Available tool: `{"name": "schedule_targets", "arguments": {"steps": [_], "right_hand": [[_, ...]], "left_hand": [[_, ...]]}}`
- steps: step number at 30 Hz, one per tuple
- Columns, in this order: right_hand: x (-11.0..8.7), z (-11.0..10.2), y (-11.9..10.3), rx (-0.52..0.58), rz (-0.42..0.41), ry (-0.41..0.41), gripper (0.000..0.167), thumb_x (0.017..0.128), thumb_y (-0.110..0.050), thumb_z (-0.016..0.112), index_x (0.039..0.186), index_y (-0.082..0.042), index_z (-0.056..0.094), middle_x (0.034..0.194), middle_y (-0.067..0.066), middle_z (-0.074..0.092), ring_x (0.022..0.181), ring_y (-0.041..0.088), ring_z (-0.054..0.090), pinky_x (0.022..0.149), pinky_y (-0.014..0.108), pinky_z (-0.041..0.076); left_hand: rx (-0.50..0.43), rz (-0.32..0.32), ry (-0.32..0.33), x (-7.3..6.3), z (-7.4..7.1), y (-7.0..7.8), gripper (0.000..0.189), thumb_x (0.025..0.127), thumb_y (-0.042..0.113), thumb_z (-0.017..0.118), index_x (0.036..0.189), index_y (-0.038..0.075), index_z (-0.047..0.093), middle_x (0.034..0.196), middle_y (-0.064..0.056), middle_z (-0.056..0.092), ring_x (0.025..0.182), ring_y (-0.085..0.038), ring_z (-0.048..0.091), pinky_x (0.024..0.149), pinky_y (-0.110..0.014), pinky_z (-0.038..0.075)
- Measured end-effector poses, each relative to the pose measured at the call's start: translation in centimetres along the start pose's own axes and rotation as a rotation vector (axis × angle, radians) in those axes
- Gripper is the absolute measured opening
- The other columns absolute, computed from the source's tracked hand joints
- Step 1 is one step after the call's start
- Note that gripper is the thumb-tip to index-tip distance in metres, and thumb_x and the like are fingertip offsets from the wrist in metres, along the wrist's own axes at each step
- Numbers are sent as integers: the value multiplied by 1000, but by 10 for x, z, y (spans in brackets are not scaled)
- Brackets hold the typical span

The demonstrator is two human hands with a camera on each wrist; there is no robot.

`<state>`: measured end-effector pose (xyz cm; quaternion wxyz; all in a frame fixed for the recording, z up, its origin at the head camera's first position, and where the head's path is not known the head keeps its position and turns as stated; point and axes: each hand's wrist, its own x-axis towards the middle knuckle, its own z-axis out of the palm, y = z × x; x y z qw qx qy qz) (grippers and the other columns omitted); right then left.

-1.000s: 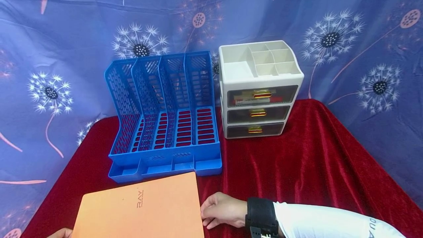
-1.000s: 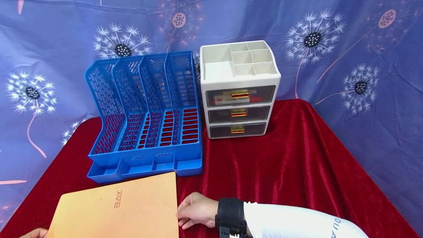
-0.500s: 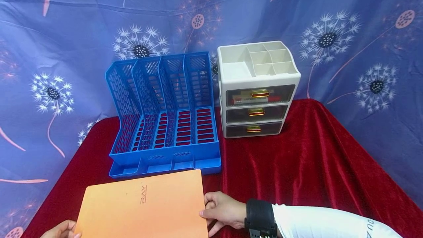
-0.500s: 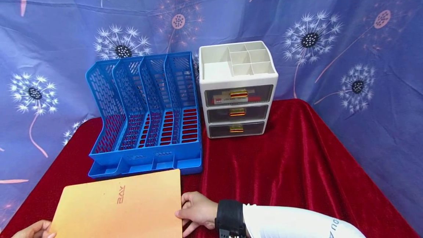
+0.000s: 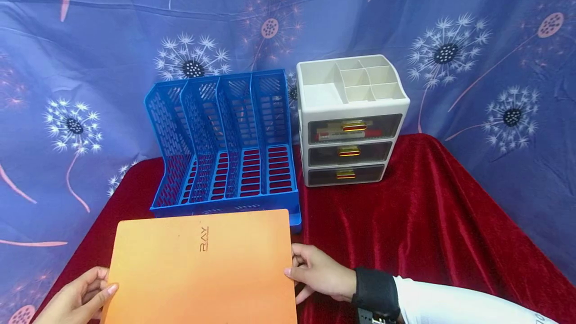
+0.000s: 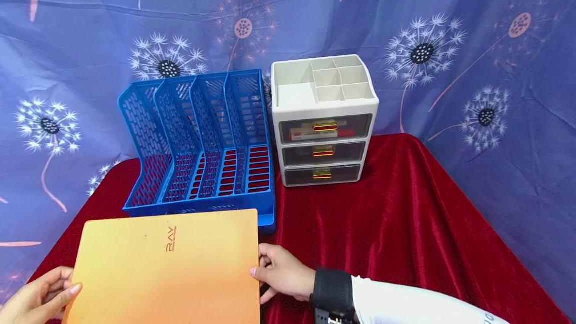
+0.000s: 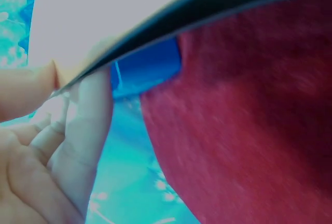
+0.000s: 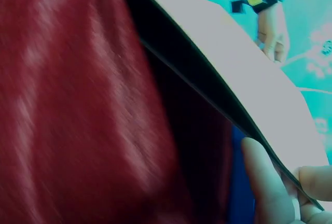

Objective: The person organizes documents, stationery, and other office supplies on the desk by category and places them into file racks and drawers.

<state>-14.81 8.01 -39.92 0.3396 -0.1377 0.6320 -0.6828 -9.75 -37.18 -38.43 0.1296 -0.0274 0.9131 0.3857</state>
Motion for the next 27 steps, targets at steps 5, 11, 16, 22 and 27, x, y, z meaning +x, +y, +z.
{"name": "schedule_targets", "arguments": {"steps": [5, 11, 16, 22, 27], "right_hand": [[-6, -12, -21, -117, -82, 53, 22, 94, -5, 53, 114, 5, 53, 83, 9, 57, 84, 21, 64, 61, 43, 55], [-14, -25, -42, -248, -177, 153, 15, 94, -10, 55, 102, 2, 53, 81, 8, 53, 80, 20, 64, 61, 42, 55], [-20, -33, -56, -345, -274, 249, 16, 96, -13, 54, 101, 2, 53, 87, 13, 56, 84, 24, 65, 59, 41, 55], [-27, -40, -66, -401, -335, 323, 15, 95, -13, 55, 102, 1, 54, 92, 16, 58, 82, 22, 63, 60, 36, 56], [-30, -47, -70, -414, -362, 370, 12, 95, -10, 55, 101, 0, 54, 91, 16, 59, 79, 21, 64, 59, 36, 56]], "left_hand": [[6, 170, 181, 1, 8, 20, 16, 92, -5, 52, 102, -12, 41, 73, 10, 53, 63, -1, 55, 51, -27, 52], [0, 300, 339, 8, 10, 48, 14, 90, -8, 55, 98, -5, 45, 76, 10, 56, 66, 1, 58, 52, -25, 51], [-30, 427, 417, 14, 9, 70, 16, 87, -12, 56, 95, -1, 48, 76, 10, 59, 65, -1, 58, 54, -21, 50], [10, 472, 493, 17, 9, 93, 19, 86, -10, 58, 99, -2, 48, 77, 13, 59, 69, 4, 58, 58, -15, 49], [31, 463, 557, 23, 13, 112, 19, 86, -8, 61, 101, -3, 51, 76, 16, 58, 68, 6, 57, 57, -13, 47]]}}
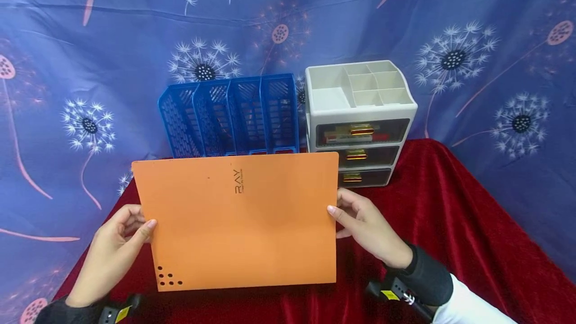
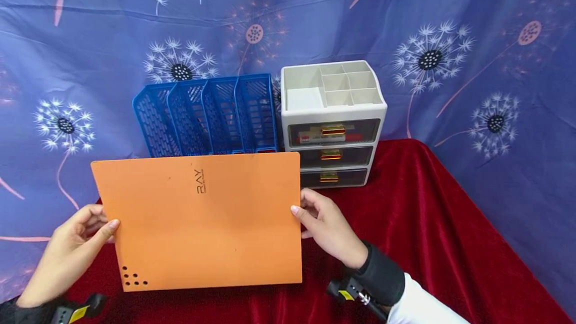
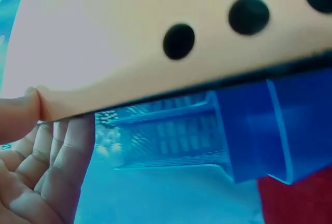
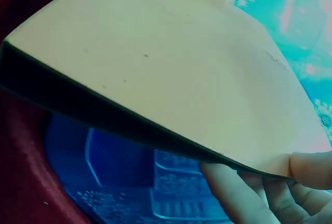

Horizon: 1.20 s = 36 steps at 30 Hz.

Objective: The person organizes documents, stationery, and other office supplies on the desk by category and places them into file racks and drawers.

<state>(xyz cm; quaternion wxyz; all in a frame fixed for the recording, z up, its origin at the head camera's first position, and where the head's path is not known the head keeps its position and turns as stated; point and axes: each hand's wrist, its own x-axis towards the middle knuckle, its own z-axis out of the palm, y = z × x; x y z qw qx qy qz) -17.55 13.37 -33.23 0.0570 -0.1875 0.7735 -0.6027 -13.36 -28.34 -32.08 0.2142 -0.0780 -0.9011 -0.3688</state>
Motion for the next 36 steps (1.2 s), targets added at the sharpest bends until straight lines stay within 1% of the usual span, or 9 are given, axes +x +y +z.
{"name": "schedule_targets", "arguments": {"steps": [4, 10, 16, 18, 20, 24, 30, 33, 36], "right_hand": [[1, -7, -3, 3, -12, 59, 13, 94, -9, 57, 100, 2, 54, 92, 19, 60, 77, 21, 65, 59, 36, 56], [2, -15, -10, 1, -22, 143, 20, 92, -10, 60, 107, 3, 55, 99, 21, 61, 81, 20, 66, 60, 38, 56], [3, -23, -17, 21, -63, 206, 25, 93, -10, 58, 114, 4, 54, 101, 20, 62, 82, 18, 67, 60, 38, 56], [3, -27, -20, 28, -90, 215, 26, 94, -9, 58, 115, 5, 53, 99, 15, 64, 82, 17, 67, 60, 39, 56], [3, -30, -23, 31, -113, 225, 27, 93, -9, 58, 116, 5, 53, 98, 8, 66, 83, 17, 68, 60, 39, 56], [2, -34, -28, 34, -141, 245, 25, 93, -7, 59, 115, 4, 54, 95, -1, 68, 82, 16, 68, 59, 37, 56], [1, -34, -32, 57, -184, 299, 23, 91, -2, 60, 114, 0, 57, 91, -1, 68, 80, 13, 67, 57, 36, 55], [2, -35, -33, 85, -215, 343, 20, 90, 2, 59, 108, -4, 60, 85, -1, 66, 77, 10, 65, 54, 35, 55], [4, -35, -33, 148, -253, 385, 18, 89, 6, 59, 102, -5, 62, 80, 0, 65, 72, 10, 65, 53, 35, 54]], "left_hand": [[17, 33, 45, 11, 5, 9, 18, 86, -6, 62, 102, -2, 54, 78, 15, 58, 70, 7, 56, 57, -11, 45], [-13, 85, 126, 26, 8, 27, 18, 86, -6, 63, 103, -3, 57, 84, 10, 57, 74, 9, 55, 60, -8, 44], [31, 73, 224, 41, 6, 49, 20, 85, -1, 66, 104, -2, 60, 85, 17, 58, 79, 14, 53, 65, -3, 42], [29, 61, 242, 45, 6, 54, 20, 85, 0, 67, 104, -2, 61, 85, 14, 61, 78, 14, 53, 65, -4, 42], [10, 51, 255, 47, 8, 58, 20, 85, 1, 67, 104, -1, 62, 84, 18, 60, 78, 13, 54, 65, -4, 42], [-25, 31, 292, 47, 10, 64, 22, 84, 1, 68, 105, -1, 62, 84, 19, 59, 79, 10, 56, 67, -4, 42], [-54, 28, 375, 44, 12, 70, 23, 83, 0, 68, 106, -3, 62, 82, 25, 56, 77, 7, 57, 69, -4, 43], [-95, 37, 387, 44, 12, 74, 26, 83, 1, 70, 107, -3, 63, 83, 23, 58, 78, 4, 59, 70, -6, 45], [-141, 58, 394, 45, 11, 76, 32, 82, 1, 71, 113, -1, 62, 91, 18, 62, 84, 1, 61, 73, -8, 46]]}}
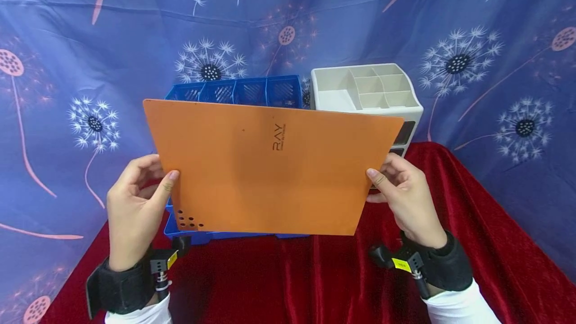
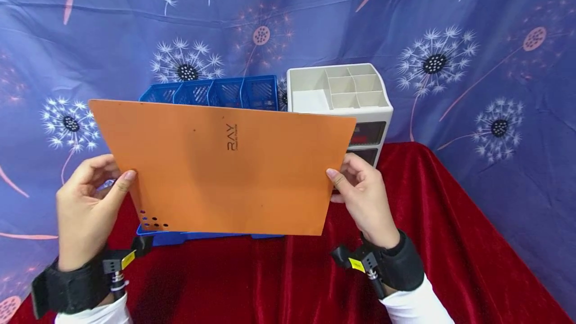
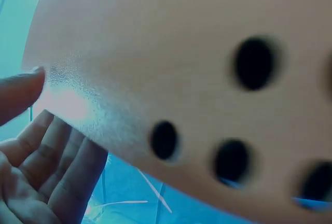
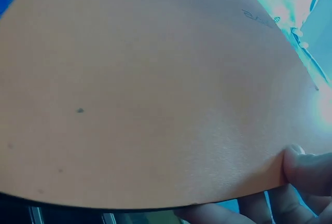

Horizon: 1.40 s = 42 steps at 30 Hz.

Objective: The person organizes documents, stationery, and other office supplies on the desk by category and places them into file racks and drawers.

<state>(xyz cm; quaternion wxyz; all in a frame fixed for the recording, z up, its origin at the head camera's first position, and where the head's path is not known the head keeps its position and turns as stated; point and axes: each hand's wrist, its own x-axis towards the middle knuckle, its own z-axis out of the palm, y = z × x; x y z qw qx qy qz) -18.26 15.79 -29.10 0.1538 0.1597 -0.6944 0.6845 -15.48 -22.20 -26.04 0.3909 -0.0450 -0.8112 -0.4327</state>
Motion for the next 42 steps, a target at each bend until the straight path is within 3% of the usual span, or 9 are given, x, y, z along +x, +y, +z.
{"name": "schedule_targets", "arguments": {"steps": [7, 9, 14, 16, 22, 27, 32, 36, 42], "right_hand": [[2, -1, 4, 214, -84, 76, 22, 89, 8, 56, 109, 0, 61, 93, 6, 70, 74, 15, 68, 53, 33, 54], [4, -1, 6, 302, -113, 81, 20, 90, 8, 54, 109, 2, 60, 92, 8, 70, 73, 16, 68, 53, 33, 54], [5, 6, 9, 470, -136, 105, 18, 92, 7, 51, 108, 4, 58, 91, 12, 69, 73, 19, 69, 52, 34, 54], [4, 9, 9, 505, -132, 121, 17, 92, 6, 51, 108, 4, 57, 93, 13, 69, 73, 20, 69, 52, 35, 54], [1, 19, 12, 527, -99, 157, 17, 92, 3, 53, 109, 2, 57, 94, 11, 68, 74, 20, 69, 53, 34, 54], [-3, 24, 15, 522, -52, 174, 15, 93, 0, 54, 108, -2, 57, 95, 8, 67, 77, 18, 68, 52, 34, 54], [-5, 26, 17, 545, -47, 142, 19, 94, 1, 52, 112, -2, 56, 98, 7, 66, 81, 17, 67, 53, 35, 54], [-6, 29, 18, 544, -42, 107, 22, 95, 1, 51, 116, -3, 54, 101, 7, 65, 86, 17, 65, 54, 36, 55], [-6, 32, 20, 500, -6, 40, 26, 96, -1, 49, 122, -4, 51, 106, 5, 63, 90, 16, 64, 59, 39, 56]], "left_hand": [[-122, -2, 82, 3, 6, -1, 45, 84, 2, 69, 126, 5, 54, 122, -1, 58, 114, -11, 53, 95, -19, 41], [-258, -49, 117, 3, 14, -1, 53, 82, 1, 70, 130, 6, 49, 129, -5, 51, 122, -16, 46, 101, -23, 37], [-759, -187, 161, 2, 47, -2, 66, 82, -6, 65, 138, 7, 34, 137, -13, 40, 127, -26, 36, 102, -31, 31], [-852, -237, 80, -1, 61, -4, 65, 85, -6, 62, 140, 9, 31, 137, -12, 41, 127, -25, 37, 103, -33, 31], [-993, -349, -283, -18, 90, -8, 42, 93, -1, 53, 131, 9, 37, 123, -5, 54, 116, -18, 52, 97, -29, 41], [-1204, -303, -365, -27, 100, -7, 29, 93, -7, 48, 118, 6, 46, 108, -4, 60, 100, -15, 61, 88, -29, 49], [-1319, -226, -269, -28, 103, -8, 22, 90, -11, 51, 106, 4, 56, 95, -5, 66, 88, -15, 65, 79, -28, 52], [-1326, -186, -209, -25, 101, -8, 19, 89, -11, 54, 102, 2, 57, 90, -6, 68, 84, -15, 66, 75, -27, 53], [-1329, -176, -190, -22, 92, -8, 21, 88, -14, 51, 103, 1, 56, 91, -9, 68, 84, -17, 67, 75, -29, 54]]}}
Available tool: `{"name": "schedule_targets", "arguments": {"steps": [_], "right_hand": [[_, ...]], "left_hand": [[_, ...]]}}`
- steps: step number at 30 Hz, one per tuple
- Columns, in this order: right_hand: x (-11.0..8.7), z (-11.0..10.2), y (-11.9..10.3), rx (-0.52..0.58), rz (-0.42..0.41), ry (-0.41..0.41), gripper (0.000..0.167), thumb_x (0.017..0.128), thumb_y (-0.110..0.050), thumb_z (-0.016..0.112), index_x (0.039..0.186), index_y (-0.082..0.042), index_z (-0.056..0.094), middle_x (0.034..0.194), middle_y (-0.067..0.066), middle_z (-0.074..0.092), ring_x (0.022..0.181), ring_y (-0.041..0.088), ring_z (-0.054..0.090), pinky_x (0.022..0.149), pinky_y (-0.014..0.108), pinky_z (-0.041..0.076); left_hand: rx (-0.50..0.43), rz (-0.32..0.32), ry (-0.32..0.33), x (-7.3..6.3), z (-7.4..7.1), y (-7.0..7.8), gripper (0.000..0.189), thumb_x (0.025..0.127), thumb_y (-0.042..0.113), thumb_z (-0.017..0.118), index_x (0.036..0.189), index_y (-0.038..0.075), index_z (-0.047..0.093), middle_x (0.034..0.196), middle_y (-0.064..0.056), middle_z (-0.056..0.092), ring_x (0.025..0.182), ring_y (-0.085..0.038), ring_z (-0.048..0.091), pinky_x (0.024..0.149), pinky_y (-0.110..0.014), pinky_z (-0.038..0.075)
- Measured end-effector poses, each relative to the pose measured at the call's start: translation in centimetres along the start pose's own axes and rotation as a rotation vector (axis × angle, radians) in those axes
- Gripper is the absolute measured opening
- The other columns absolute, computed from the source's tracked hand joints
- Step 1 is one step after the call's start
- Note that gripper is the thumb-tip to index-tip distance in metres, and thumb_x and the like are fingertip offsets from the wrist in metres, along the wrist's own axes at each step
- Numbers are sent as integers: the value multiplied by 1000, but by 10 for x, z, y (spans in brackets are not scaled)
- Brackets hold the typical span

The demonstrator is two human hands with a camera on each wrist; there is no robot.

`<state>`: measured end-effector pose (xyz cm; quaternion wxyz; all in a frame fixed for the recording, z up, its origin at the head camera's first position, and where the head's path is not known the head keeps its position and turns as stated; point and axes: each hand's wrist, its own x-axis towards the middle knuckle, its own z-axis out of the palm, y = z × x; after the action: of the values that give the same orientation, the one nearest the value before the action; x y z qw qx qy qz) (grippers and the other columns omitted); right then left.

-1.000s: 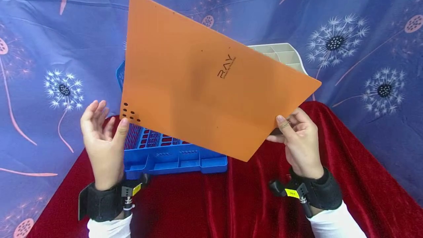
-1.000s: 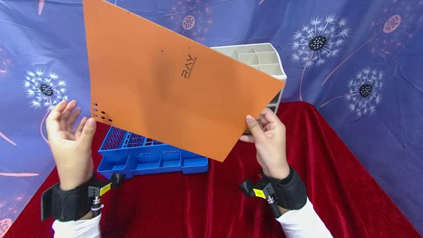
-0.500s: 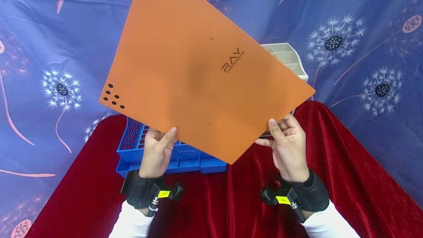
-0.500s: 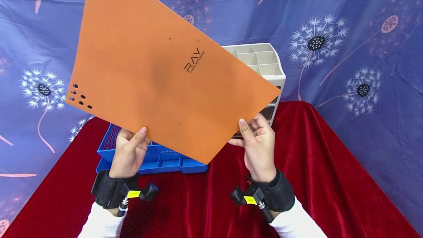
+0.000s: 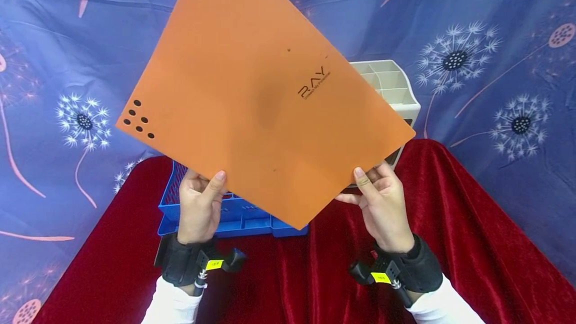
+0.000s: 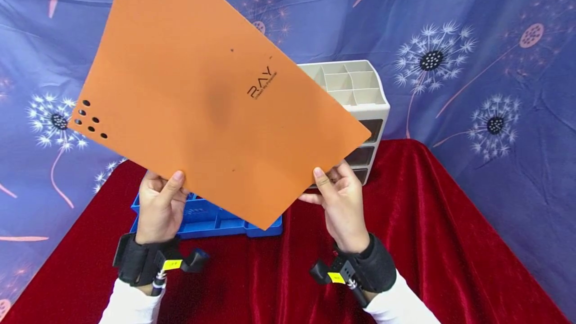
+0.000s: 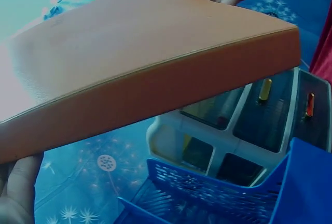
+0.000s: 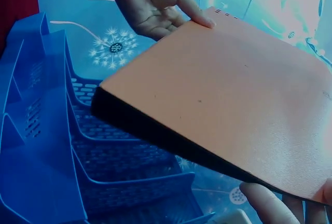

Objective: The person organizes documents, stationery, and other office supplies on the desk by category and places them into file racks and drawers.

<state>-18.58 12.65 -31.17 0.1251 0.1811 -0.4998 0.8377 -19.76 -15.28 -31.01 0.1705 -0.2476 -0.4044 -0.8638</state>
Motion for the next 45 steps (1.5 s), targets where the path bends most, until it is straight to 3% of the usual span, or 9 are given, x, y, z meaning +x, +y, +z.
{"name": "schedule_targets", "arguments": {"steps": [5, 9, 14, 19, 24, 29, 39, 42, 45], "right_hand": [[-2, 0, -4, -55, 67, -46, 26, 96, -1, 49, 121, -5, 50, 105, 3, 65, 92, 16, 64, 65, 40, 56], [-1, -3, -14, -39, 90, -57, 25, 96, 0, 46, 121, -4, 48, 105, 3, 64, 92, 17, 65, 70, 36, 55], [3, -13, -32, 15, 48, -25, 30, 95, 3, 46, 126, 0, 46, 107, 8, 60, 93, 17, 64, 76, 31, 54], [5, -32, -50, -24, 33, -64, 22, 93, 9, 46, 111, 4, 58, 98, 9, 67, 86, 16, 67, 71, 26, 54], [5, -45, -62, -228, 69, -181, 21, 91, 12, 49, 102, 3, 64, 89, 8, 72, 83, 14, 68, 72, 23, 52], [2, -45, -66, -530, 64, -187, 14, 88, 8, 58, 101, 4, 64, 84, 7, 72, 81, 14, 67, 72, 23, 49], [-1, -47, -66, -832, 204, -372, 26, 89, -6, 64, 114, 0, 59, 91, 0, 71, 82, 9, 65, 68, 24, 48], [-1, -42, -65, -760, 195, -396, 34, 89, -4, 62, 122, 1, 54, 100, 2, 71, 90, 16, 68, 73, 27, 52], [-2, -35, -63, -607, 151, -386, 43, 89, 4, 58, 131, -1, 47, 108, 4, 68, 95, 19, 67, 74, 30, 54]], "left_hand": [[-10, -6, -10, 0, 0, 11, 22, 88, -17, 48, 104, -3, 56, 93, -13, 69, 86, -21, 68, 75, -32, 54], [76, -21, -22, 0, -1, 20, 25, 89, -16, 46, 108, -2, 54, 98, -12, 69, 90, -21, 68, 76, -32, 54], [118, -48, -61, -1, 1, 25, 29, 90, -17, 44, 113, -1, 52, 101, -11, 68, 92, -20, 68, 77, -32, 54], [148, -79, -74, -3, 4, 29, 32, 89, -17, 45, 115, 0, 52, 104, -9, 67, 95, -19, 66, 79, -32, 53], [202, -104, -85, -6, 3, 35, 33, 88, -17, 46, 117, -1, 51, 106, -10, 66, 97, -19, 66, 79, -33, 53], [246, -119, -108, -4, 2, 43, 33, 89, -16, 46, 119, -3, 49, 108, -11, 67, 98, -20, 66, 80, -33, 53], [388, -169, -168, 3, 4, 70, 38, 88, -17, 48, 122, -3, 51, 107, -12, 68, 97, -21, 67, 78, -30, 53], [438, -183, -202, 6, 7, 75, 38, 87, -17, 49, 123, -4, 51, 105, -12, 69, 96, -21, 67, 78, -29, 53], [495, -204, -242, 8, 10, 77, 40, 88, -16, 51, 125, -2, 52, 106, -11, 68, 98, -21, 66, 79, -29, 53]]}}
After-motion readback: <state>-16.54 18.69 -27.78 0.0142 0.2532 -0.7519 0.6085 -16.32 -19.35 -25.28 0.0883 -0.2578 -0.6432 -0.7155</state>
